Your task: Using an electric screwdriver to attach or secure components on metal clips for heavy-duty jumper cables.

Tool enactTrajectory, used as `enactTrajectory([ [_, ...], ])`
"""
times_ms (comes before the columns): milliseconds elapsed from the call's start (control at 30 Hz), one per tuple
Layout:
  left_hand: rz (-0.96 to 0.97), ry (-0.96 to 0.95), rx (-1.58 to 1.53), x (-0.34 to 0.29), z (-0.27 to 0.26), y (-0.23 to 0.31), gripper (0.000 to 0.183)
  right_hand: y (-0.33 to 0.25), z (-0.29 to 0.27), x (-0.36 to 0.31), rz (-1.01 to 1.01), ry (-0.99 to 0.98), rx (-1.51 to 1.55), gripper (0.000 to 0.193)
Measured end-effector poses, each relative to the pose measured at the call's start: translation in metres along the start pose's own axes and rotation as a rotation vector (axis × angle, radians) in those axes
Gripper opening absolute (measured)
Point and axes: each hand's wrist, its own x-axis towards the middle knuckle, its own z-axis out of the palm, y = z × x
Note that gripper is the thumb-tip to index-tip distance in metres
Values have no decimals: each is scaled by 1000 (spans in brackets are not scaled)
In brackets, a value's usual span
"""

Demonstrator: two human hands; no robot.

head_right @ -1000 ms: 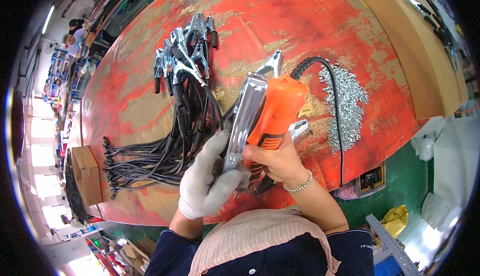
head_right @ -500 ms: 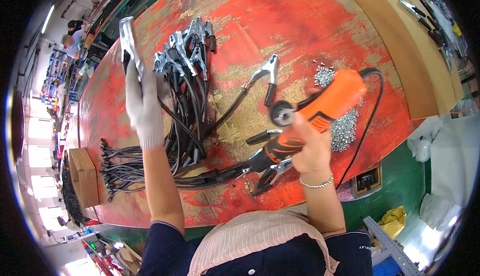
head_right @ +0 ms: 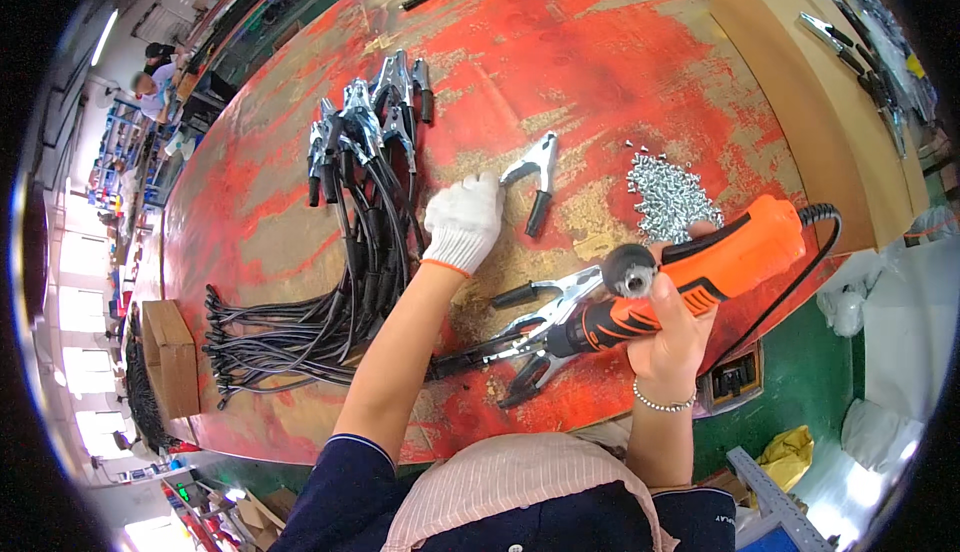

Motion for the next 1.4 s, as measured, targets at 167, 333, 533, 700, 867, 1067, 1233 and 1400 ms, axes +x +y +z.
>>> enactTrajectory([
  [167, -106, -135, -1109, -43, -47, -4, 21, -6, 5, -1, -56, -21, -75, 59],
  [333, 35, -590, -1239, -110, -98, -2, 20, -7, 31, -9, -150, -91, -125, 62],
  [533, 268, 47, -967, -155, -102, 11, 25, -15, 43, -17, -72, 3, -77, 64],
  [700, 371, 253, -395, -167, -79, 14, 38, -16, 40, -22, -81, 11, -117, 67],
  [867, -27, 228, -1132, -165, -77, 16, 18, -9, 42, -22, -49, -173, -171, 70],
  [1067, -465, -159, -1964, -158, -102, -9, 28, 53, 57, -15, 213, -24, -187, 51],
  [1233, -363, -222, -2094, -159, -113, -22, 51, 73, 70, -10, 290, -118, -250, 50],
  [1400, -318, -313, -2056, -158, -106, -28, 59, 74, 77, -11, 283, -217, -270, 50],
])
